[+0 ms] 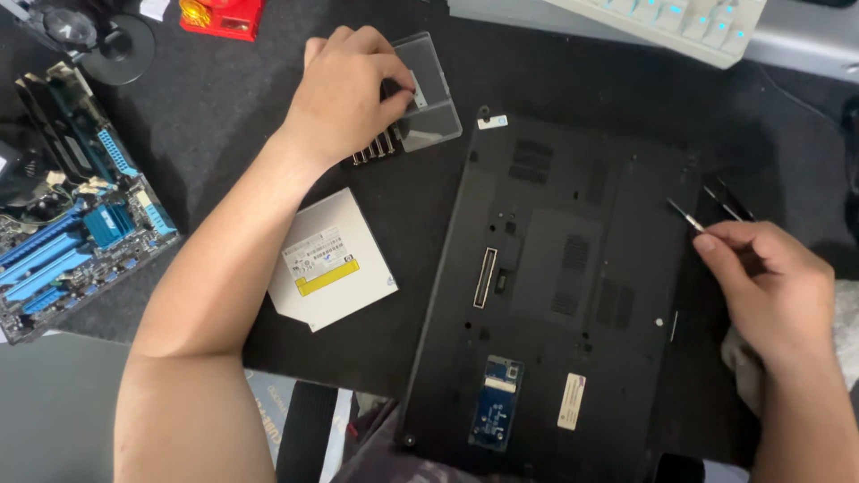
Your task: The person removes a small cover from the bottom of a laptop, then uses a screwdriver to remove several screws. They lift out a hard drive and place it on the desk, then remove a small metal bracket from the laptop chassis.
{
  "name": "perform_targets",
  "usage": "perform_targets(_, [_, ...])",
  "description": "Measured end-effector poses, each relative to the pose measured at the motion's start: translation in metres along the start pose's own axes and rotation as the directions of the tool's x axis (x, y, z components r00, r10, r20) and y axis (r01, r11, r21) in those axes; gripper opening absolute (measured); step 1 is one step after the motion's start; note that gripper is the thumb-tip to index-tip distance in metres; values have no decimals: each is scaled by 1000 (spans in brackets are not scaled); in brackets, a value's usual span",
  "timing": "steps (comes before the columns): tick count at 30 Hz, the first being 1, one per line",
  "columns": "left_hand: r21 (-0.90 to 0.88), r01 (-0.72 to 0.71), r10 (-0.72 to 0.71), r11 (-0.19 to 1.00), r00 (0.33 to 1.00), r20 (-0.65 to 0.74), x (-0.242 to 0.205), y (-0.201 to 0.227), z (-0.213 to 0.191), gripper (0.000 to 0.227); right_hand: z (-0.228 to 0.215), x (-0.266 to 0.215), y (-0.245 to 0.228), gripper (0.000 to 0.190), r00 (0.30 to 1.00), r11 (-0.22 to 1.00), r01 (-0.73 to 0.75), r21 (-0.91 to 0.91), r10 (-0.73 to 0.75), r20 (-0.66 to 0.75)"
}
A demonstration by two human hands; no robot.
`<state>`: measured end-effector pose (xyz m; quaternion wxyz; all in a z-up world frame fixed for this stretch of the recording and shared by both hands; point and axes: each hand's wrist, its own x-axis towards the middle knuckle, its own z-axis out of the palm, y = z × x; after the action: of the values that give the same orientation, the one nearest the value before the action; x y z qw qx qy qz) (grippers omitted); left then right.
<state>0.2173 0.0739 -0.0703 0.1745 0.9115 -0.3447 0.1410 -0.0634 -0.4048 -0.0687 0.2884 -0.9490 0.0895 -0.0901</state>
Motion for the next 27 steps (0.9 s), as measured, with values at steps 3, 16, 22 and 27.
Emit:
perform_targets(3, [30, 1, 0, 1000, 1000, -16, 0, -1, 7, 4, -1, -1, 4, 7, 1000, 1000, 25, -2, -25, -1])
perform_targets(16, [-356, -104, 58, 929, 989, -137, 0, 49, -33, 9, 2, -7, 4, 8, 997, 994, 72, 79, -72, -4])
perform_targets(22, [-919, 203, -59, 338, 979, 194, -24, 163, -74, 14, 10, -15, -29, 23, 994, 880, 105, 463, -74, -85])
perform_targets(27, [-897, 441, -121, 34, 893, 434, -35, 205, -56, 22, -14, -30, -106, 8, 953, 926, 301, 227, -285, -100])
